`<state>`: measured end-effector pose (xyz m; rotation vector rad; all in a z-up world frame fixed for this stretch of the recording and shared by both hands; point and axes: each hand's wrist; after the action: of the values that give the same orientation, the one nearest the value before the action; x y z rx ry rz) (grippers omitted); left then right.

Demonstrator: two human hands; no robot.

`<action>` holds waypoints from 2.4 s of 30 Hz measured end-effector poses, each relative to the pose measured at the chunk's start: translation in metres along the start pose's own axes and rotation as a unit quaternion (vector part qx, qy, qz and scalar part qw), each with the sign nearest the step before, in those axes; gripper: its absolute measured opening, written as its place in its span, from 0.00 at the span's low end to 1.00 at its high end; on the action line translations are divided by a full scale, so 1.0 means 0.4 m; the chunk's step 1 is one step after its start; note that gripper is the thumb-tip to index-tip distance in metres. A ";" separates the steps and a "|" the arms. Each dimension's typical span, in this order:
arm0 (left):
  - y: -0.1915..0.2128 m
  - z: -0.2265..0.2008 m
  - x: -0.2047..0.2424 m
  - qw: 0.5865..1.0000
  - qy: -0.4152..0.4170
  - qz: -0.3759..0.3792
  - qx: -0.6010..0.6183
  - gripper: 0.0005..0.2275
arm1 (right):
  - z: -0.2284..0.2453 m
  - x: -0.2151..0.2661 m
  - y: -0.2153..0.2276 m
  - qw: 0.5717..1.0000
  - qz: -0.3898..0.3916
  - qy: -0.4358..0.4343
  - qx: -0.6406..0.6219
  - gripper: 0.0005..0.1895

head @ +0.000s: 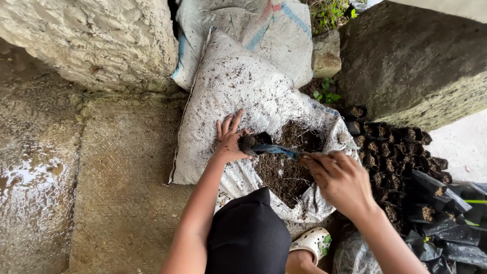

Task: Filling small black plastic polybags with soil from a large sack using a hand trowel.

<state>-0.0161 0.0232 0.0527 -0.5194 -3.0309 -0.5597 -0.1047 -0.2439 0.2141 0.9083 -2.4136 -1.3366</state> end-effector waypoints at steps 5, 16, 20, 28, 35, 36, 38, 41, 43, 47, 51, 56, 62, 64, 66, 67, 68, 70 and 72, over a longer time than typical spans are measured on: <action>0.046 -0.044 0.019 0.999 0.021 0.022 0.038 0.54 | -0.058 -0.019 0.121 0.999 -0.013 -0.030 0.008 0.05; 0.019 0.011 -0.004 0.999 0.002 0.028 0.026 0.52 | 0.038 -0.076 -0.028 0.999 -0.041 -0.012 0.003 0.07; 0.009 0.023 -0.012 0.999 -0.004 0.030 0.021 0.49 | -0.023 -0.077 0.001 0.999 0.000 -0.032 0.003 0.05; -0.051 0.104 -0.058 0.985 0.063 0.078 -0.143 0.29 | -0.057 -0.118 0.063 0.998 0.062 -0.005 -0.023 0.11; -0.032 0.094 -0.031 0.998 0.000 0.039 -0.046 0.41 | 0.020 -0.163 0.105 0.999 0.020 0.032 0.012 0.04; -0.026 0.094 -0.038 0.998 -0.001 0.036 -0.051 0.41 | 0.012 -0.171 0.112 0.999 0.014 0.033 0.006 0.04; -0.019 0.077 -0.038 0.998 0.000 0.042 -0.047 0.42 | -0.028 -0.152 0.104 0.999 0.009 0.025 0.023 0.03; -0.058 0.114 -0.057 0.993 0.031 0.056 -0.095 0.36 | -0.084 -0.122 0.125 0.999 0.023 0.024 0.009 0.07; -0.068 0.141 -0.081 0.985 0.049 0.061 -0.153 0.30 | -0.102 -0.128 0.133 0.999 0.032 0.024 -0.014 0.13; -0.078 0.140 -0.077 0.986 0.035 0.061 -0.153 0.30 | -0.051 -0.130 0.064 0.996 0.074 0.043 -0.027 0.13; -0.076 0.151 -0.082 0.985 0.036 0.057 -0.159 0.32 | -0.044 -0.137 0.046 0.998 0.045 0.037 -0.038 0.13; -0.071 0.137 -0.081 0.983 0.052 0.067 -0.164 0.34 | -0.123 -0.085 0.097 0.996 0.065 -0.035 -0.048 0.13; -0.066 0.140 -0.083 0.985 0.037 0.068 -0.151 0.32 | -0.180 0.130 -0.045 0.845 0.223 -0.429 -0.230 0.23; -0.070 0.145 -0.082 0.984 0.036 0.066 -0.159 0.32 | -0.144 0.189 -0.122 0.710 0.272 -0.551 -0.344 0.23; -0.071 0.142 -0.083 0.983 0.051 0.070 -0.164 0.31 | -0.097 0.256 -0.235 0.635 0.376 -0.617 -0.273 0.22; -0.066 0.135 -0.086 0.982 0.052 0.071 -0.166 0.31 | -0.082 0.290 -0.284 0.633 0.377 -0.617 -0.276 0.22; -0.066 0.128 -0.082 0.984 0.053 0.069 -0.159 0.30 | -0.062 0.331 -0.329 0.632 0.382 -0.627 -0.248 0.22; -0.068 0.125 -0.076 0.984 0.055 0.067 -0.152 0.28 | -0.026 0.391 -0.393 0.629 0.388 -0.636 -0.221 0.22; -0.070 0.129 -0.080 0.981 0.057 0.070 -0.174 0.30 | 0.003 0.420 -0.435 0.615 0.395 -0.639 -0.238 0.22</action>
<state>0.0074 0.0063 -0.0076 -0.6760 -2.7692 -1.0787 -0.1660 -0.4150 0.0546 -1.6479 -2.1605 -2.2764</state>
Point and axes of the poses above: each hand's wrist, its own x-axis away from the middle knuckle, its own y-axis out of the back of the hand, z = x × y, and after that the axes turned 12 degrees about x, right-handed
